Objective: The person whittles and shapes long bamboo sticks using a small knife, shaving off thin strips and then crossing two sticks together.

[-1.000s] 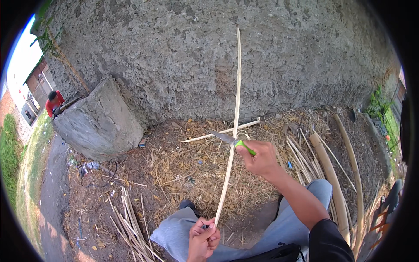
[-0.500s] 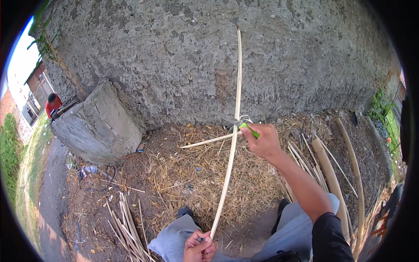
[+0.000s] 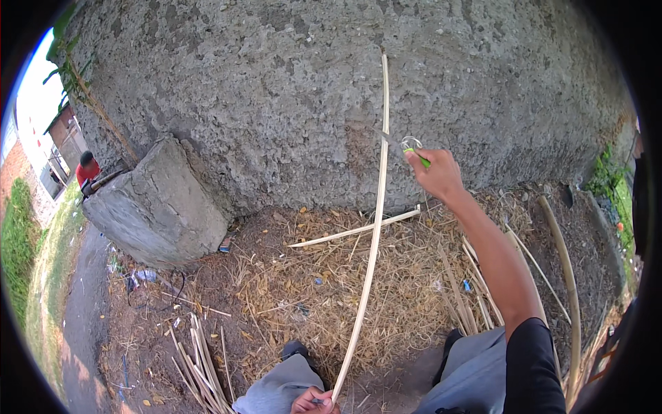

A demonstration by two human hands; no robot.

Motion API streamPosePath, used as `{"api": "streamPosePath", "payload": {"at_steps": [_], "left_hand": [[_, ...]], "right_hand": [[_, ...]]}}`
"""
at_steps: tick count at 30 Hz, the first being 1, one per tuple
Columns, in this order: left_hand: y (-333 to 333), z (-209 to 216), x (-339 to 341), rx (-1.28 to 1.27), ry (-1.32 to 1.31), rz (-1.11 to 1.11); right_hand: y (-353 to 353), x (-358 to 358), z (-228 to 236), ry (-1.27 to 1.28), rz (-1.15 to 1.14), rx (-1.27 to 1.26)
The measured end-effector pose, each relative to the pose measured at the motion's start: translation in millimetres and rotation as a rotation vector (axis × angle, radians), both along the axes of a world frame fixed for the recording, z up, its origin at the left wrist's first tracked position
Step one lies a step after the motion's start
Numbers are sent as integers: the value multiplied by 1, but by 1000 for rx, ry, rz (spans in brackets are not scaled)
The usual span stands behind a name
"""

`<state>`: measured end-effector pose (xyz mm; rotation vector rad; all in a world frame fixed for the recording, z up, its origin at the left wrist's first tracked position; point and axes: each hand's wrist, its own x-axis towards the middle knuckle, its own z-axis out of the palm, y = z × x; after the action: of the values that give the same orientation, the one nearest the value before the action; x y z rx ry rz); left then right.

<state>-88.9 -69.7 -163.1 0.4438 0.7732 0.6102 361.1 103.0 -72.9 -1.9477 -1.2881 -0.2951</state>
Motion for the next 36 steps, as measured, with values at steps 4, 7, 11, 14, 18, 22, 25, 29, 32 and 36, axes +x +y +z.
{"api": "streamPosePath", "payload": {"at_steps": [4,7,11,14,18,22,25,29,32,36], "left_hand": [[5,-1,-4,-4,47,6],[6,-1,-2,33,82,-19],[3,0,2,25,97,8],[2,-1,4,-8,114,12],[-1,-10,4,28,109,56],[2,-2,4,14,96,35],[2,3,5,26,160,13],[0,7,8,56,185,40],[-2,1,6,71,166,53],[-2,0,6,69,132,67]], "right_hand": [[0,-1,8,-5,17,-18],[-5,-11,8,90,13,-55],[-26,-45,-5,-56,181,14],[-33,-49,-5,-100,252,43],[-24,-27,2,-114,198,48],[-8,-5,5,-174,100,40],[-1,-1,26,-108,60,-142],[9,2,17,-193,49,-35],[11,-2,14,-278,-15,16],[10,-5,17,-310,-25,41]]}}
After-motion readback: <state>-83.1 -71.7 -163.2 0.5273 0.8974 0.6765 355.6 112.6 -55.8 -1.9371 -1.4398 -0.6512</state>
